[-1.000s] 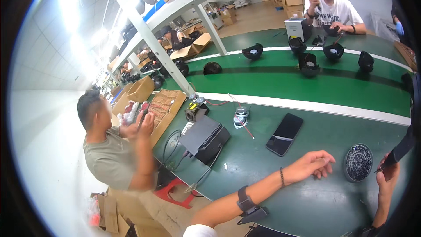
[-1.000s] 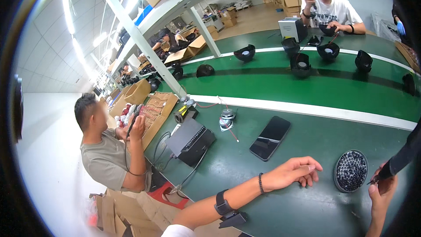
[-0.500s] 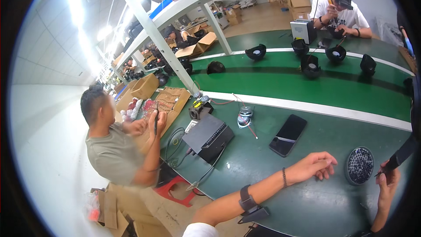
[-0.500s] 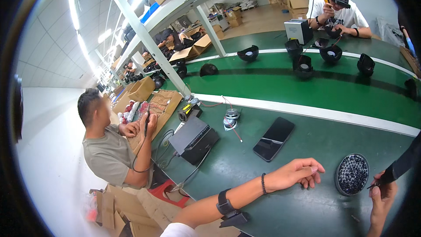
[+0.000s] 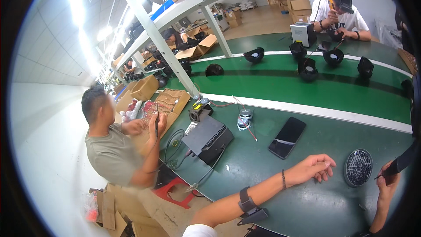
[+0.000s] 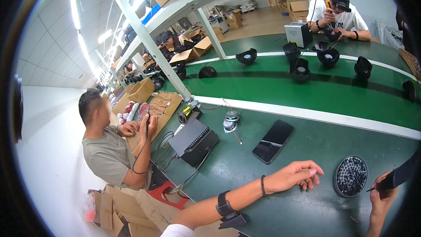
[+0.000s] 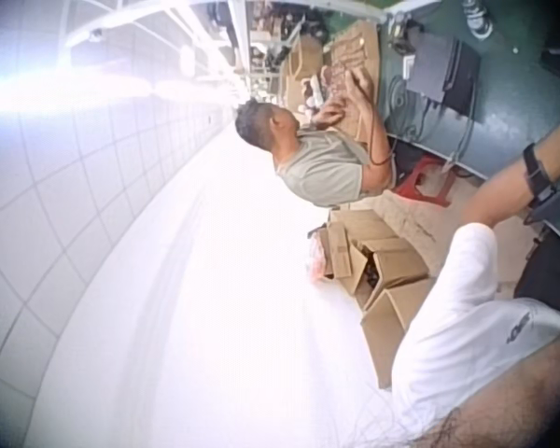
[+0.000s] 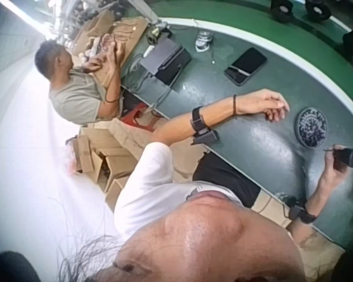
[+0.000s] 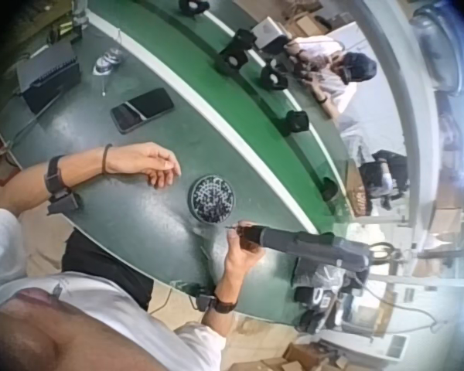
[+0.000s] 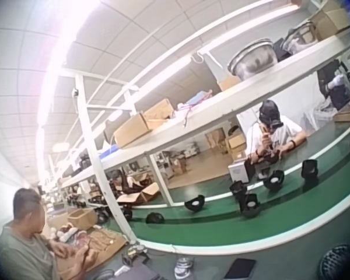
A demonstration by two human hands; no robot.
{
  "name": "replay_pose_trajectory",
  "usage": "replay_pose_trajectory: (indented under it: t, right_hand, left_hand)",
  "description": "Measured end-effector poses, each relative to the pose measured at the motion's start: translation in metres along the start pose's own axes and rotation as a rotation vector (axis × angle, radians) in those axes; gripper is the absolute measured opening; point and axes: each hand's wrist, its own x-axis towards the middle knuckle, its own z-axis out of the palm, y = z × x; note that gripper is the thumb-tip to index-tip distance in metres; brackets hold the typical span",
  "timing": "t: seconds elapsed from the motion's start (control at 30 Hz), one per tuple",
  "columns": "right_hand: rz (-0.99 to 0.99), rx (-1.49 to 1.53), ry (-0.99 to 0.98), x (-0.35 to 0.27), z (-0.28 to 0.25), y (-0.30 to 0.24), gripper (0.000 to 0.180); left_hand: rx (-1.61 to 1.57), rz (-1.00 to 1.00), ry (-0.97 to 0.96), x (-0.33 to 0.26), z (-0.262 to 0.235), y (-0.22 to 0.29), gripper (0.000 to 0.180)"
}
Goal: Assembling a speaker into a plastic housing using an electric screwdriver on a factory line.
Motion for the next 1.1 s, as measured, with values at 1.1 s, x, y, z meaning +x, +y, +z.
replay_pose_trajectory:
  t: [1.1]
  right_hand:
    - [0.240,0.176,0.083,0.003,0.018,-0.044,0.053]
  left_hand:
    - [0.038,-0.068,0.042,-0.006,0.000,0.003,0.034]
